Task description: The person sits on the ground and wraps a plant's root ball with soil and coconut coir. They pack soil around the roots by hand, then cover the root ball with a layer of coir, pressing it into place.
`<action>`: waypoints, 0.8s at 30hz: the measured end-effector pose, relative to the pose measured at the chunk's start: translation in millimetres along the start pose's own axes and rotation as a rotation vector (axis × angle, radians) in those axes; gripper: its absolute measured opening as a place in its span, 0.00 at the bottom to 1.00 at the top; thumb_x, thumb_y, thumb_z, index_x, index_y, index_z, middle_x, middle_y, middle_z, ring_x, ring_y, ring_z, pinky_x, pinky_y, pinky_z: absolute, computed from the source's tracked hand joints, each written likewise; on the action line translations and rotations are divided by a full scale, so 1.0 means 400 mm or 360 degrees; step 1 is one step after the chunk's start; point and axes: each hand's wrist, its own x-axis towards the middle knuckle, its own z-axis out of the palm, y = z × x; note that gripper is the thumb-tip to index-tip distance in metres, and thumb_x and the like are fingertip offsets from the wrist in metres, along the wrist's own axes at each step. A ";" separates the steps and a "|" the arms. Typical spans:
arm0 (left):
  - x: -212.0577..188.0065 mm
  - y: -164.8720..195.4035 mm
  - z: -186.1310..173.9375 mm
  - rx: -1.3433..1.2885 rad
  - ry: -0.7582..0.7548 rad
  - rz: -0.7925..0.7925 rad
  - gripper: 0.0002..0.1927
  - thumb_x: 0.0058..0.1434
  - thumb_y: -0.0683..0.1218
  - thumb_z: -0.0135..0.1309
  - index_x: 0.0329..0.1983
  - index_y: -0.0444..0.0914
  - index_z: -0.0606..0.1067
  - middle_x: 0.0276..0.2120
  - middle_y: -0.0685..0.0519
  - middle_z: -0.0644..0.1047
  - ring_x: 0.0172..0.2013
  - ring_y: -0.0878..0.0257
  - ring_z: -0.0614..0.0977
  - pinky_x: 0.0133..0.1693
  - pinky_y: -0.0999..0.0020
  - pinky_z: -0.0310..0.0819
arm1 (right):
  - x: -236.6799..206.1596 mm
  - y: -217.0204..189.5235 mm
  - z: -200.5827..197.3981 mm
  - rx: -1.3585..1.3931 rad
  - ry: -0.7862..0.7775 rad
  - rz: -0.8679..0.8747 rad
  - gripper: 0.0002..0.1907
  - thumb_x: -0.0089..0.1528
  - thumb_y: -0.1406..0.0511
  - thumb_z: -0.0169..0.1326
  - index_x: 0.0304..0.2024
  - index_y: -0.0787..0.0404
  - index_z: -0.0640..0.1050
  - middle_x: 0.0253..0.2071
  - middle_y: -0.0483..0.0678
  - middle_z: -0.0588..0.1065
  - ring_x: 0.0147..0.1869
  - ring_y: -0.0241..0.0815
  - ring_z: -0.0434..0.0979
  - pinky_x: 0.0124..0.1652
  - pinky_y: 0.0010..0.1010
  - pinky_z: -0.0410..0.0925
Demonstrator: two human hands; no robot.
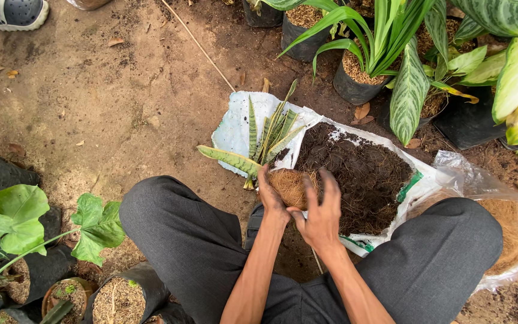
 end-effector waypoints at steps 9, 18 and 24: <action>0.007 -0.036 -0.005 0.0008 -0.0636 0.0269 0.26 0.65 0.51 0.60 0.55 0.24 0.75 0.46 0.45 0.84 0.40 0.58 0.85 0.47 0.61 0.83 | -0.003 0.009 0.059 0.1045 -0.0024 0.0843 0.39 0.72 0.44 0.35 0.70 0.70 0.64 0.59 0.67 0.74 0.62 0.62 0.77 0.58 0.48 0.69; -0.012 -0.030 0.015 0.0160 -0.0656 0.0229 0.41 0.67 0.64 0.51 0.70 0.30 0.61 0.61 0.46 0.72 0.58 0.60 0.75 0.63 0.56 0.66 | 0.015 0.024 0.036 0.1398 -0.0200 0.1528 0.34 0.66 0.49 0.44 0.64 0.68 0.69 0.47 0.57 0.80 0.44 0.50 0.85 0.43 0.41 0.79; -0.099 0.033 0.029 0.0175 -0.0416 0.0077 0.45 0.61 0.70 0.49 0.66 0.29 0.66 0.61 0.38 0.74 0.62 0.53 0.75 0.65 0.48 0.61 | 0.024 0.008 0.005 0.0669 0.0202 0.0630 0.31 0.63 0.65 0.60 0.66 0.74 0.68 0.49 0.61 0.76 0.51 0.52 0.80 0.49 0.38 0.75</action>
